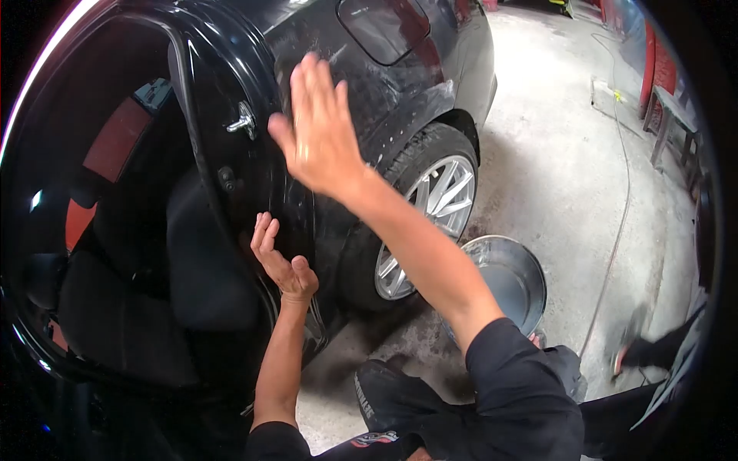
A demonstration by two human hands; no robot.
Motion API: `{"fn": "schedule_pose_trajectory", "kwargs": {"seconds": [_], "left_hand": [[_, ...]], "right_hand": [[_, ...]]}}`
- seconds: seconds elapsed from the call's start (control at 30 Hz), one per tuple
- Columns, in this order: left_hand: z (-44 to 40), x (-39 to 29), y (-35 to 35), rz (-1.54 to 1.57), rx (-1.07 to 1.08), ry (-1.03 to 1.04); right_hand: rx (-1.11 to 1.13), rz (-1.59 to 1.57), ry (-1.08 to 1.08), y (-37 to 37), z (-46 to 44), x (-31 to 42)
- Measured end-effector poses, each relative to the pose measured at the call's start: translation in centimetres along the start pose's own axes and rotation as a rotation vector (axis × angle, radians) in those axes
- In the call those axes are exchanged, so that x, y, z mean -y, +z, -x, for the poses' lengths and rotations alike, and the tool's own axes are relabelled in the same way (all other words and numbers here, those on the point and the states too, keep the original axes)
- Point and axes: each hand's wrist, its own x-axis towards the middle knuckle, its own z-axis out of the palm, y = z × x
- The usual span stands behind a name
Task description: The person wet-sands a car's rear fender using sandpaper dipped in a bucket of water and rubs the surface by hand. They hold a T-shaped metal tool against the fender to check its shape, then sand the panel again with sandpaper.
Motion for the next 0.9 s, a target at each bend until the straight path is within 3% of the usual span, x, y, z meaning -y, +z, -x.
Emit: {"fn": "schedule_pose_trajectory", "kwargs": {"seconds": [0.07,0.13,0.2,0.27,0.33,0.4,0.53,0.67,0.8,0.87,0.9], "left_hand": [[0.0,0.0,-0.2,-0.002,0.001,0.000],[0.0,0.0,0.0,-0.003,0.001,0.000],[0.1,-0.2,-0.2,0.002,0.005,-0.009],[-0.1,-0.4,-0.2,0.002,0.008,-0.013],[-0.2,-0.3,-0.2,-0.012,0.017,-0.012],[-0.2,-0.3,-0.1,0.006,0.007,-0.008],[-0.3,-0.8,-0.1,-0.040,0.014,-0.011],[-0.2,-0.6,-0.1,-0.034,0.012,-0.011],[0.2,-0.1,-0.2,0.003,0.005,-0.012],[0.1,-0.3,-0.1,0.017,0.005,-0.021],[0.1,-0.4,-0.3,0.011,0.010,-0.023]], "right_hand": [[0.058,0.061,-0.098,-1.0,0.1,-1.0],[0.005,0.161,-0.043,-0.4,-3.1,-3.2],[-0.050,0.148,0.161,0.7,-6.1,-3.4],[-0.095,0.081,0.163,1.4,-5.2,-0.8],[0.013,-0.046,0.015,0.3,-2.5,0.4],[0.040,0.078,-0.080,-0.9,-3.7,-1.8],[-0.120,0.074,0.180,1.1,-6.7,-1.7],[0.000,0.097,-0.037,-0.5,-2.9,0.7],[-0.081,0.081,0.164,0.2,-8.0,-3.3],[-0.182,0.035,0.175,1.2,-7.4,-1.0],[-0.111,0.037,0.094,0.5,-6.0,0.0]]}}
